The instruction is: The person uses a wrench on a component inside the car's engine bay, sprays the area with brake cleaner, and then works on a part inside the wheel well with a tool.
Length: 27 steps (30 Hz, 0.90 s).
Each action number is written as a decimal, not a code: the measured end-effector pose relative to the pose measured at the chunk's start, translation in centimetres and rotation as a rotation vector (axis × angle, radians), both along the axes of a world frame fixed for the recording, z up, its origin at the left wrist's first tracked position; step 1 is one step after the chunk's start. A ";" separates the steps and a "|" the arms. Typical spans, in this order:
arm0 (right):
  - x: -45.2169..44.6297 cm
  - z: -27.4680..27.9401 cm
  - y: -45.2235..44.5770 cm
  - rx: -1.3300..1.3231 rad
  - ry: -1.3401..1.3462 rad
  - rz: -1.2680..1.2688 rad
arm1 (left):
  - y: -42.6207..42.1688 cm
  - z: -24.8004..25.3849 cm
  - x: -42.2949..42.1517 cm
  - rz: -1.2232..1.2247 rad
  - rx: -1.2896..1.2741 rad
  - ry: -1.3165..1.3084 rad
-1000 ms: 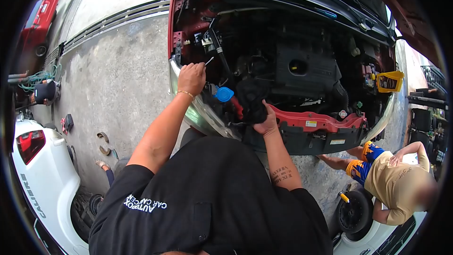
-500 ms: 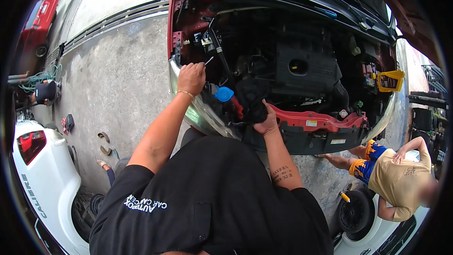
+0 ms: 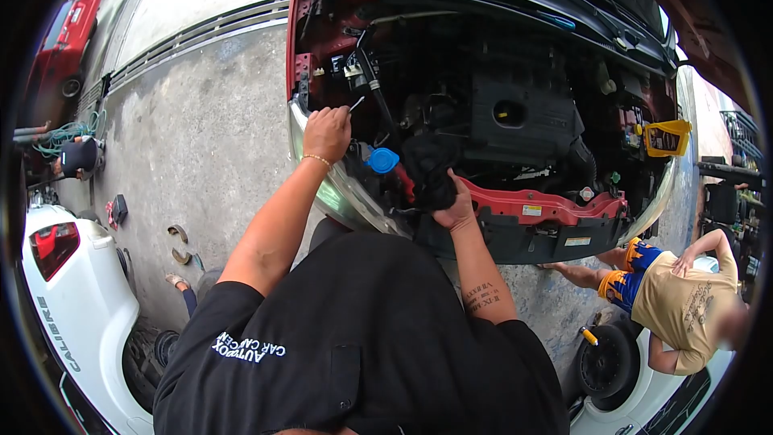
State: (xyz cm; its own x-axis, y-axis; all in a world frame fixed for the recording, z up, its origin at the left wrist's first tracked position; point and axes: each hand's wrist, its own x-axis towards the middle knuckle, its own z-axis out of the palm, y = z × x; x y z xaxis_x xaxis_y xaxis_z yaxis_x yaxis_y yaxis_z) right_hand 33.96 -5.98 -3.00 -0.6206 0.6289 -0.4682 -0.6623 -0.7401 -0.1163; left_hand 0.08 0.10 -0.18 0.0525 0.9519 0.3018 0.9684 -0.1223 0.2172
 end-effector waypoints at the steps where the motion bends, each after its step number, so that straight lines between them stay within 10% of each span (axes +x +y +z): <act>1: 0.0 0.0 0.0 -0.003 -0.016 -0.006 | 0.0 0.0 0.0 0.000 -0.003 -0.003; 27: -0.1 0.3 0.0 0.001 0.005 -0.005 | -0.1 0.4 -0.1 0.007 -0.037 -0.003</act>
